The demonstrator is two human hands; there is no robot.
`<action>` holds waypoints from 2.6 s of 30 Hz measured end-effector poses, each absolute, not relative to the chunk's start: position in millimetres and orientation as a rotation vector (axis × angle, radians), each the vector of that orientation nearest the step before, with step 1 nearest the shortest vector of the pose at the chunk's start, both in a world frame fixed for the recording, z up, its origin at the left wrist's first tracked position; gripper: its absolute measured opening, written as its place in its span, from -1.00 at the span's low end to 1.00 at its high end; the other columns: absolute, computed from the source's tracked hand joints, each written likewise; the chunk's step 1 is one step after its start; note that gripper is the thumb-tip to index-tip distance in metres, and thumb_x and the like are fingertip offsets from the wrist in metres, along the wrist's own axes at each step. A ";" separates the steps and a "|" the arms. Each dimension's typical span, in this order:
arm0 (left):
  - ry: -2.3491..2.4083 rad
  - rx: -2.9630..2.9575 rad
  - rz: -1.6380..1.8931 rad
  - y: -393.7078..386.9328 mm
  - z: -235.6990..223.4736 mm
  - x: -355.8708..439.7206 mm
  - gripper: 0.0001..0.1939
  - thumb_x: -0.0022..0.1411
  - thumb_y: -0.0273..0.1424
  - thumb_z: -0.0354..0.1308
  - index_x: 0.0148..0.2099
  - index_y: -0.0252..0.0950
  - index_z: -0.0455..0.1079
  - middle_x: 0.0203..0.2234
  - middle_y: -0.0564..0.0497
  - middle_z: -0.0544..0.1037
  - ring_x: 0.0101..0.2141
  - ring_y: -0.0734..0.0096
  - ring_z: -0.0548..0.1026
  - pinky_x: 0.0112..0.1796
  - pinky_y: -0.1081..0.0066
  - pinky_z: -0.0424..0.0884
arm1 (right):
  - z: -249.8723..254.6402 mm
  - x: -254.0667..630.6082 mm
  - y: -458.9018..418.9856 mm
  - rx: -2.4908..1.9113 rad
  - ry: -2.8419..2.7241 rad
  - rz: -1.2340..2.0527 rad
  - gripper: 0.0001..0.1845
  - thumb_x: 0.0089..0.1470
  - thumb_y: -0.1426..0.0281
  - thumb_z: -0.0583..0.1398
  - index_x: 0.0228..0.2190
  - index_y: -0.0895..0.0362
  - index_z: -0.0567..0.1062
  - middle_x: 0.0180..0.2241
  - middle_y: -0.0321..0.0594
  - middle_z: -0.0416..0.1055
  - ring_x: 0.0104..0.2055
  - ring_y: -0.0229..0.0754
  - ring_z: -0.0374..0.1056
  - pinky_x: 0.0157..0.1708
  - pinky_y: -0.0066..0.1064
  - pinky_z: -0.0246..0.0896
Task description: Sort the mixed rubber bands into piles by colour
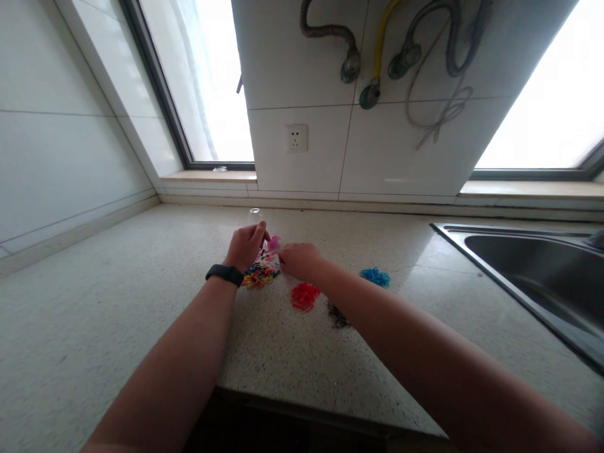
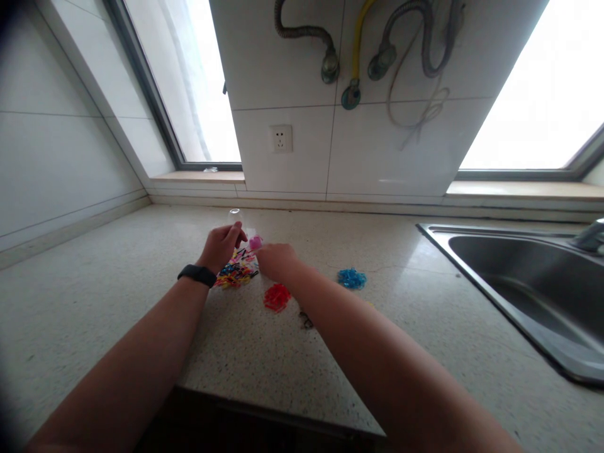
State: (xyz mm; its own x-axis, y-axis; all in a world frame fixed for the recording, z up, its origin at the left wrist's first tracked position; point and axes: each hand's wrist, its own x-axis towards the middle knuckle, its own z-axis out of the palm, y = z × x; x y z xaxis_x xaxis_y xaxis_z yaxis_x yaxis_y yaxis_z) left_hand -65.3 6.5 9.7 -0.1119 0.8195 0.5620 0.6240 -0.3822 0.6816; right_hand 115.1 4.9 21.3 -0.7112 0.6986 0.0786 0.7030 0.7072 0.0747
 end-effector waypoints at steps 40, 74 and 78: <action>1.670 2.076 1.374 0.3 8.8 -59.1 -0.50 0.35 -0.13 -0.05 -0.49 -0.28 0.48 -0.74 0.09 0.33 -0.66 0.47 0.31 -0.56 0.44 0.18 | 32.3 304.9 -45.1 -0.965 -1.597 0.901 -0.74 -0.06 0.22 0.36 -0.38 0.13 0.52 -0.52 -0.29 0.46 -0.53 -0.34 0.28 -0.55 -0.44 0.26; 1.705 2.069 1.307 -0.4 9.3 -57.4 -0.49 0.36 -0.11 -0.06 -0.48 -0.30 0.48 -0.72 0.09 0.33 -0.65 0.49 0.33 -0.56 0.47 0.20 | 41.7 314.4 -54.4 -0.646 -1.584 1.042 -0.80 -0.18 0.32 0.47 -0.48 0.07 0.59 -0.43 -0.29 0.50 -0.51 -0.37 0.27 -0.57 -0.48 0.20; 1.700 2.062 1.307 -0.6 8.6 -57.0 -0.50 0.35 -0.11 -0.05 -0.48 -0.30 0.47 -0.73 0.10 0.32 -0.65 0.49 0.32 -0.56 0.46 0.19 | 38.7 319.5 -48.5 -0.822 -1.719 0.852 -0.80 -0.06 0.26 0.41 -0.42 0.10 0.59 -0.49 -0.30 0.45 -0.50 -0.35 0.23 -0.55 -0.46 0.13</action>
